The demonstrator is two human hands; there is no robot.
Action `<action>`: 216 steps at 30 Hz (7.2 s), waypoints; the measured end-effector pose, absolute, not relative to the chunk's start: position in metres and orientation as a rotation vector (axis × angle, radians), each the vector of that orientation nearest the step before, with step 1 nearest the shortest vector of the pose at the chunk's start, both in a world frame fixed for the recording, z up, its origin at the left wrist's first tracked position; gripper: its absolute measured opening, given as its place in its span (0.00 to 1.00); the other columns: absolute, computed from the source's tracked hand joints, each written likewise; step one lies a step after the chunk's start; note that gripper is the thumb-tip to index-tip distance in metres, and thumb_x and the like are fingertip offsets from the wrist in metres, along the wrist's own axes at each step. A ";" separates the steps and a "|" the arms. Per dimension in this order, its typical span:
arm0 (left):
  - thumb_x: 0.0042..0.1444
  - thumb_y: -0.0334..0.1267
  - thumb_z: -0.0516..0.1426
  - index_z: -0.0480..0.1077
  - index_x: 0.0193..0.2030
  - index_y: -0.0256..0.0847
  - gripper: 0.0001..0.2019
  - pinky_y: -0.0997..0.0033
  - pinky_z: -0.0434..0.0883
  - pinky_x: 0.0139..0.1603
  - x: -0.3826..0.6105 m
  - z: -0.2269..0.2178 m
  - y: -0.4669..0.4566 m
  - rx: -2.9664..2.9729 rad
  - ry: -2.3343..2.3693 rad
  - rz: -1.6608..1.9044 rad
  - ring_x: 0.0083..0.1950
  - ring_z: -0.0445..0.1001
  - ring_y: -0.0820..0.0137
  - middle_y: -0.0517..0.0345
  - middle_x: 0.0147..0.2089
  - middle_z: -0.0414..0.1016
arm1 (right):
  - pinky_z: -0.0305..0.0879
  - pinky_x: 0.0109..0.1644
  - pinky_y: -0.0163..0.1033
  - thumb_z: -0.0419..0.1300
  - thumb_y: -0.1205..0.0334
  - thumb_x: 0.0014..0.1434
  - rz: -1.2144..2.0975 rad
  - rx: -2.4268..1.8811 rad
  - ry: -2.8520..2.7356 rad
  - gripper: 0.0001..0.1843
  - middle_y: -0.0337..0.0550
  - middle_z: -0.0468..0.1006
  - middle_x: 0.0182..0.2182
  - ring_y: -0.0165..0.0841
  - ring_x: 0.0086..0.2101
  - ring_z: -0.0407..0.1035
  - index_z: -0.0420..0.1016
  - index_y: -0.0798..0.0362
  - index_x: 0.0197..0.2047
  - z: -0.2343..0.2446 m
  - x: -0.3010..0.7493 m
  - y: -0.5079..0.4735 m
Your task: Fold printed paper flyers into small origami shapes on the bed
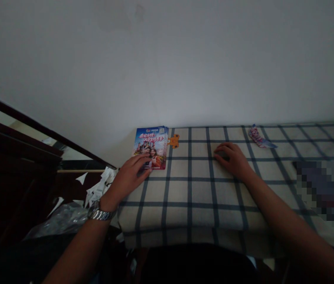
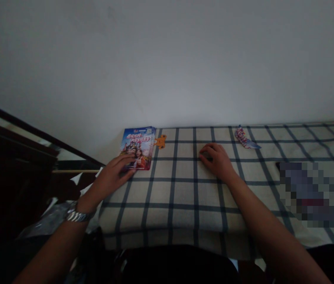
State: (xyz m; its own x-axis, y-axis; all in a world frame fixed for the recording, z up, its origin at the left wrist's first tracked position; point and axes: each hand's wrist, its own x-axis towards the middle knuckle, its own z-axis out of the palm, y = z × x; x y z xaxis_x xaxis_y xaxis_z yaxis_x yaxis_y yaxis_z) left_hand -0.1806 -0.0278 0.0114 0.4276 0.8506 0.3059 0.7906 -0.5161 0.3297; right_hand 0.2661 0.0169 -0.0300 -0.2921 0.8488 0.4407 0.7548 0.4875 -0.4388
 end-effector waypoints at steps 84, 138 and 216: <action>0.68 0.45 0.61 0.68 0.64 0.46 0.20 0.47 0.64 0.75 0.006 -0.010 0.013 2.712 0.662 0.576 0.72 0.66 0.56 0.49 0.68 0.69 | 0.71 0.61 0.57 0.59 0.60 0.69 0.318 -1.238 -1.991 0.10 0.50 0.80 0.50 0.46 0.54 0.74 0.77 0.46 0.52 -0.021 0.266 0.017; 0.61 0.52 0.67 0.71 0.57 0.44 0.23 0.43 0.63 0.76 -0.022 0.004 0.016 2.681 0.745 0.463 0.73 0.65 0.53 0.46 0.72 0.66 | 0.64 0.68 0.64 0.74 0.47 0.55 0.441 -1.047 -2.383 0.35 0.54 0.68 0.67 0.54 0.65 0.64 0.74 0.43 0.64 -0.019 0.278 0.004; 0.72 0.38 0.56 0.73 0.53 0.42 0.08 0.54 0.76 0.59 -0.012 -0.010 0.025 2.564 0.956 0.735 0.57 0.76 0.62 0.51 0.60 0.75 | 0.72 0.59 0.58 0.64 0.57 0.67 0.269 -1.196 -2.207 0.05 0.53 0.76 0.58 0.48 0.55 0.72 0.77 0.48 0.44 -0.020 0.262 0.006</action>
State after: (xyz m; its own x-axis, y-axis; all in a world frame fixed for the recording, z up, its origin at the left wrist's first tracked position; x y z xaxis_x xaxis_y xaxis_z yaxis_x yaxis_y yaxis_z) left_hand -0.0121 0.0251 -0.0102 0.6463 0.6750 0.3559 0.5174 -0.7305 0.4457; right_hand 0.2624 0.0055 -0.0198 -0.4083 0.8136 0.4139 0.6905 0.5719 -0.4429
